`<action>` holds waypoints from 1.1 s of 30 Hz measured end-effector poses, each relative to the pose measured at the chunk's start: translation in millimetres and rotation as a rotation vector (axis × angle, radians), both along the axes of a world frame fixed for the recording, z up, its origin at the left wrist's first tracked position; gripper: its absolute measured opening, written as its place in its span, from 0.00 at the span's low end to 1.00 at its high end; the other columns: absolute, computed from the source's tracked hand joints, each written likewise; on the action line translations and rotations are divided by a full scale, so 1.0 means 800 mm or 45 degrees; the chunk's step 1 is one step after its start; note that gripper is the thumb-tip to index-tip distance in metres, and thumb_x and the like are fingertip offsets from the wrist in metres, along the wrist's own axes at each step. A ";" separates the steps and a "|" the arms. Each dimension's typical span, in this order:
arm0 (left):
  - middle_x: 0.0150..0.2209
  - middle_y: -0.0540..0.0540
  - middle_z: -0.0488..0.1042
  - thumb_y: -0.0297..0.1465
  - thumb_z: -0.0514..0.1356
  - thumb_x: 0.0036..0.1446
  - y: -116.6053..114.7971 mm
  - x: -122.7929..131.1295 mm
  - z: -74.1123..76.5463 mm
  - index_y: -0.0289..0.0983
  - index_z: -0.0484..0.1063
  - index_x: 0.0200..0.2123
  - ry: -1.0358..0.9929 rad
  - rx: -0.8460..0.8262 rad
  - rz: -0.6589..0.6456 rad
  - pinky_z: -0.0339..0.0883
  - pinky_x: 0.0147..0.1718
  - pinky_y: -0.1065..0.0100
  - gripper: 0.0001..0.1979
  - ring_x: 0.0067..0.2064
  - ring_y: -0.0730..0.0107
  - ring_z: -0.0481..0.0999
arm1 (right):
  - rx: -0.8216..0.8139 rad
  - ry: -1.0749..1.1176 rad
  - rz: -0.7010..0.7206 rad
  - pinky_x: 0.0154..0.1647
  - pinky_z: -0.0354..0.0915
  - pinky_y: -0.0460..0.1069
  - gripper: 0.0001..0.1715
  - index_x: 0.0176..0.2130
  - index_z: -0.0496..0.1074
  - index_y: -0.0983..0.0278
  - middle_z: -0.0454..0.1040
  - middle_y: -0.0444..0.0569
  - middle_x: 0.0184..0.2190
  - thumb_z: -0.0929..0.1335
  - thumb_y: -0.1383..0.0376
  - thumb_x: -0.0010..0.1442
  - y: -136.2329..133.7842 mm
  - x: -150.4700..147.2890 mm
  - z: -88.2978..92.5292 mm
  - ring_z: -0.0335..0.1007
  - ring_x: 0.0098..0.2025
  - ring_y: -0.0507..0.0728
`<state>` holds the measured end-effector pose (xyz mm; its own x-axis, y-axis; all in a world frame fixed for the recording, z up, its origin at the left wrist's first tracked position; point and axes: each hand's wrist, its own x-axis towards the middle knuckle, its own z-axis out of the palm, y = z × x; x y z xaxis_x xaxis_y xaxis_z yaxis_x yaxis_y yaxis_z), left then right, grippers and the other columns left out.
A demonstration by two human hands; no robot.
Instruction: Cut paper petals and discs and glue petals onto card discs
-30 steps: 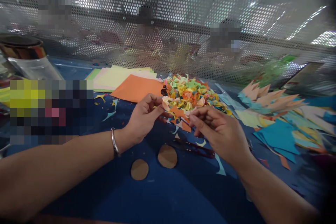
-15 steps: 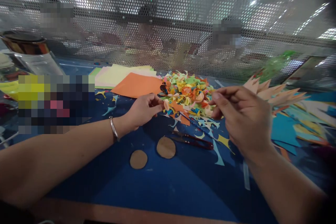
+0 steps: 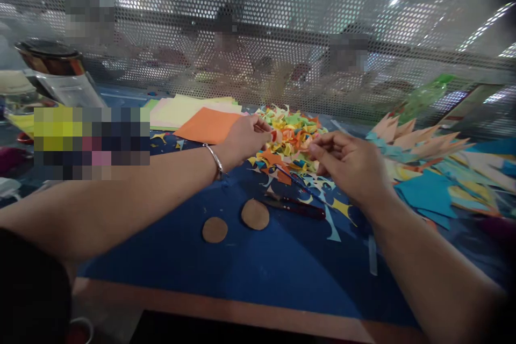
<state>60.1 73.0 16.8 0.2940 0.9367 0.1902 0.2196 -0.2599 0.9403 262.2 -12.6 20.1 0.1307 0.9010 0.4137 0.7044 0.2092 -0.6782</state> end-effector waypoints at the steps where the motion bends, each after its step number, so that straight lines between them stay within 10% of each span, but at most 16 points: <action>1: 0.26 0.50 0.74 0.23 0.64 0.53 -0.002 0.002 -0.001 0.37 0.69 0.31 -0.013 0.012 0.006 0.66 0.27 0.66 0.06 0.26 0.72 0.75 | -0.101 -0.086 0.034 0.24 0.66 0.50 0.13 0.33 0.73 0.61 0.73 0.44 0.23 0.70 0.53 0.60 0.002 0.003 -0.002 0.70 0.20 0.52; 7: 0.31 0.47 0.78 0.24 0.65 0.53 -0.044 -0.026 -0.008 0.36 0.75 0.30 0.282 0.255 -0.240 0.67 0.36 0.64 0.03 0.32 0.70 0.74 | -0.509 -0.674 0.316 0.31 0.64 0.51 0.08 0.30 0.74 0.60 0.79 0.46 0.26 0.70 0.60 0.58 0.010 0.012 -0.009 0.75 0.28 0.56; 20: 0.32 0.46 0.80 0.26 0.63 0.55 -0.047 -0.071 0.002 0.36 0.77 0.32 0.427 0.371 -0.191 0.67 0.36 0.66 0.02 0.33 0.69 0.75 | -0.596 -0.878 0.222 0.25 0.56 0.50 0.07 0.24 0.70 0.60 0.74 0.45 0.21 0.69 0.62 0.52 0.000 0.015 -0.001 0.67 0.23 0.55; 25: 0.30 0.46 0.79 0.35 0.68 0.54 -0.061 -0.072 0.017 0.37 0.79 0.31 0.574 0.268 -0.575 0.63 0.31 0.68 0.07 0.31 0.68 0.75 | -0.587 -0.942 0.190 0.27 0.56 0.51 0.10 0.26 0.72 0.60 0.76 0.47 0.23 0.69 0.59 0.55 0.000 0.024 -0.003 0.67 0.24 0.55; 33: 0.33 0.48 0.75 0.33 0.78 0.38 -0.097 -0.065 0.019 0.39 0.77 0.36 0.779 0.306 -0.722 0.57 0.28 0.69 0.20 0.29 0.67 0.71 | -0.656 -0.685 0.482 0.27 0.61 0.49 0.12 0.31 0.72 0.60 0.76 0.45 0.22 0.66 0.56 0.62 -0.010 0.002 0.001 0.71 0.23 0.54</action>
